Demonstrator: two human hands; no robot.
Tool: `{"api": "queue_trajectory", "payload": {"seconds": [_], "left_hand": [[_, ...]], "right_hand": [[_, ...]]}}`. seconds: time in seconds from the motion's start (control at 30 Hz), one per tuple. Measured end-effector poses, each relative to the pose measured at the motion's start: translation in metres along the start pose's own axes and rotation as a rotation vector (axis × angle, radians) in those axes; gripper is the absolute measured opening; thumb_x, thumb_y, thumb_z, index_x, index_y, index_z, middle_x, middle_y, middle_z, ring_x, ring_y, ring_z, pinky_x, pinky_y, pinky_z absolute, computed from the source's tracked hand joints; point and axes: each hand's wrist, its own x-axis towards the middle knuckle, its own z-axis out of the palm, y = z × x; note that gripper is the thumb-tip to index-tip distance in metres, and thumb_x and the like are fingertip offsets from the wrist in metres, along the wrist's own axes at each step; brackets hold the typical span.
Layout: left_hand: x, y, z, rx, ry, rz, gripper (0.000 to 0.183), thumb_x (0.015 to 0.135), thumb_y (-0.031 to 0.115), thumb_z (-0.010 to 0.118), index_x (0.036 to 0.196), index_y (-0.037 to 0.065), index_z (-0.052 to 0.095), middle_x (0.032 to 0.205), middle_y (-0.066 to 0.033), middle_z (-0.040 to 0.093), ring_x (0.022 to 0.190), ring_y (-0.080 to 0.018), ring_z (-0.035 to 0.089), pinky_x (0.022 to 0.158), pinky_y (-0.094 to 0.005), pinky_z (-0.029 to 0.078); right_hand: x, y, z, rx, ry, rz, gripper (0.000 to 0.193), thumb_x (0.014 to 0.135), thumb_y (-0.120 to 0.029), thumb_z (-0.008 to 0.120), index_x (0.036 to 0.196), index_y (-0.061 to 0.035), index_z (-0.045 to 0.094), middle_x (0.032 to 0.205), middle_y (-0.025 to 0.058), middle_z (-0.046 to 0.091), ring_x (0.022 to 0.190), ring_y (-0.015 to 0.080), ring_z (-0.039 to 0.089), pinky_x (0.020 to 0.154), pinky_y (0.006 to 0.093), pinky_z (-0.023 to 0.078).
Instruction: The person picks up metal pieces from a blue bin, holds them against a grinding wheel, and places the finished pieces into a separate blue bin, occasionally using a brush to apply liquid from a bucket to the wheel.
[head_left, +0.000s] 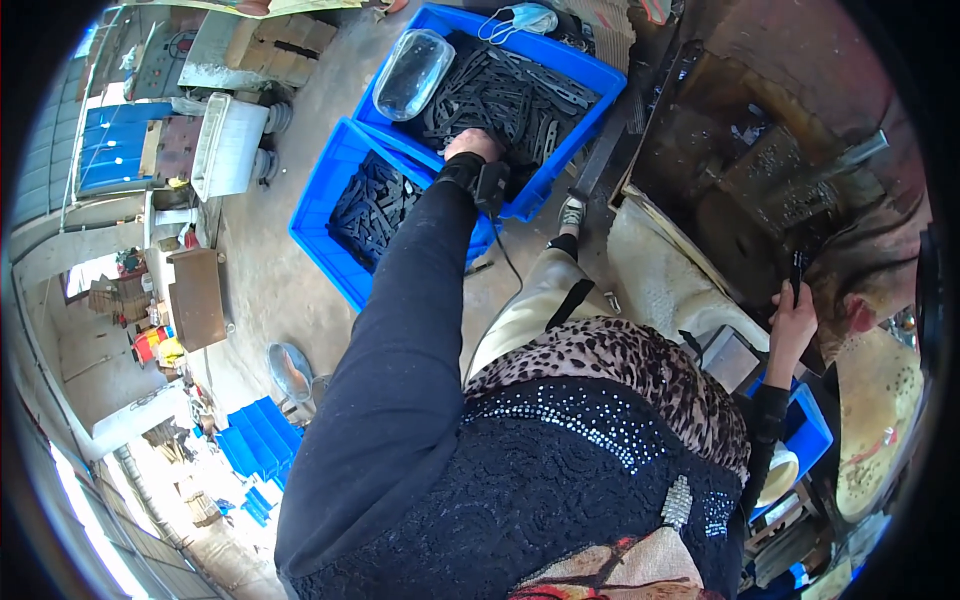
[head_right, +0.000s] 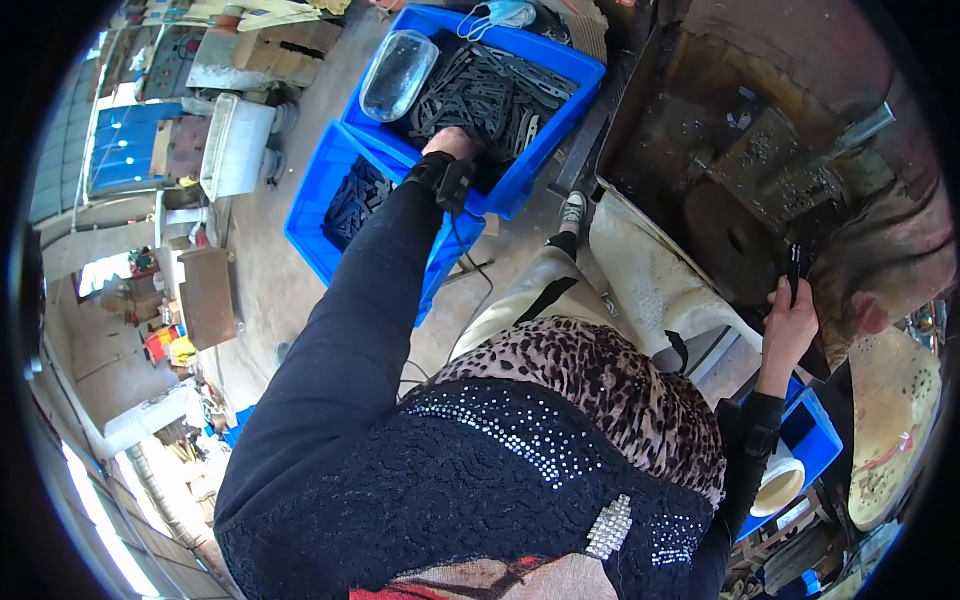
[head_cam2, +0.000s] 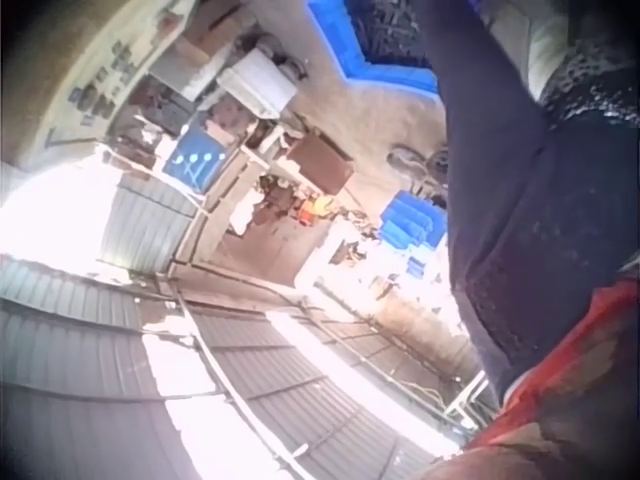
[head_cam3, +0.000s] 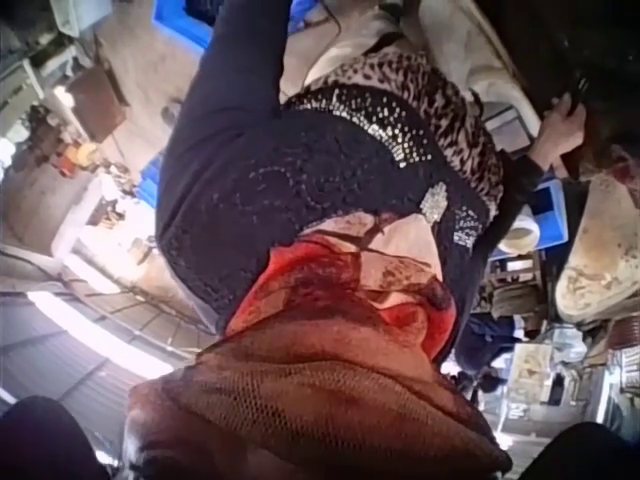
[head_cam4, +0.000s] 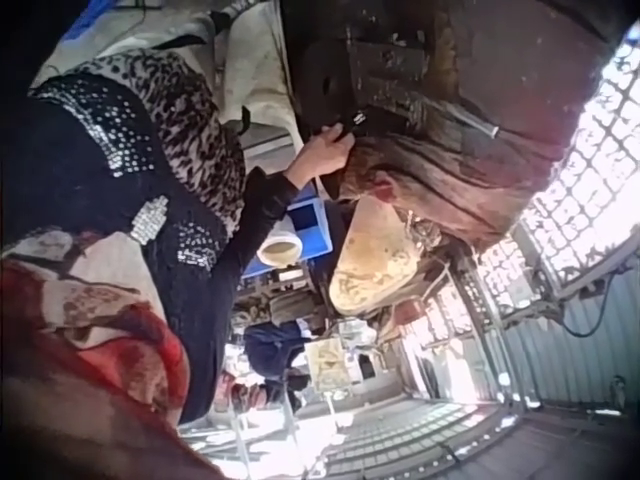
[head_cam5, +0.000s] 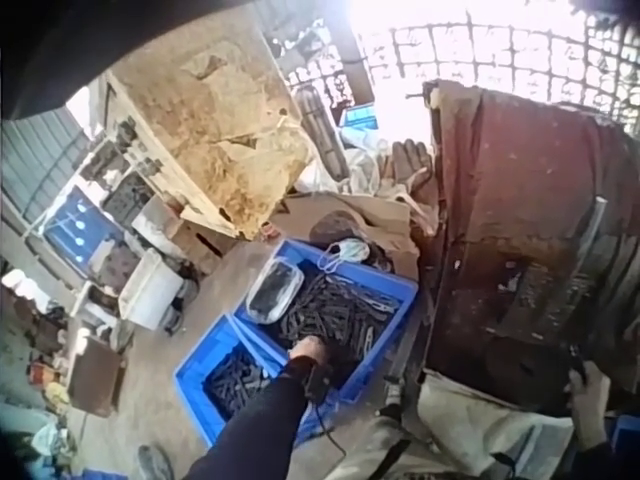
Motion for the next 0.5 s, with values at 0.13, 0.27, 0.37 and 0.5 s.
{"api": "queue_trajectory", "payload": {"seconds": [0.13,0.27,0.37,0.5], "left_hand": [[0.029,-0.028,-0.014,0.137,-0.024,0.145,0.038,0.081,0.034,0.063,0.106,0.007,0.073,0.112,-0.0140,0.070,0.108,-0.0327,0.066,0.090,-0.0424,0.053],[-0.001,0.000,-0.089,0.221,-0.025,0.274,0.035,0.080,0.032,0.063,0.103,0.008,0.073,0.106,-0.0153,0.071,0.104,-0.0355,0.066,0.087,-0.0440,0.053],[0.008,-0.022,-0.102,0.181,0.096,0.222,0.034,0.079,0.033,0.064,0.100,0.008,0.073,0.104,-0.0158,0.071,0.101,-0.0368,0.066,0.085,-0.0454,0.053],[-0.005,-0.026,-0.115,-0.071,0.188,0.339,0.030,0.080,0.029,0.065,0.096,0.004,0.072,0.098,-0.0149,0.072,0.091,-0.0348,0.067,0.080,-0.0445,0.054]], "right_hand": [[0.003,0.000,0.001,-0.001,-0.008,-0.016,0.028,0.097,-0.026,0.058,0.109,-0.0010,0.064,0.067,0.0097,0.065,0.048,0.0145,0.055,0.047,0.0297,0.043],[0.001,0.003,0.000,-0.021,0.022,0.000,0.028,0.097,-0.026,0.058,0.110,-0.0014,0.064,0.068,0.0099,0.065,0.049,0.0151,0.056,0.048,0.0301,0.044],[0.000,-0.001,0.002,-0.013,0.028,-0.037,0.028,0.097,-0.026,0.058,0.109,-0.0010,0.064,0.067,0.0092,0.064,0.049,0.0140,0.056,0.047,0.0296,0.043],[0.000,0.000,0.004,-0.007,0.058,-0.074,0.028,0.097,-0.026,0.058,0.107,0.0000,0.063,0.066,0.0079,0.063,0.047,0.0113,0.053,0.046,0.0284,0.042]]}}
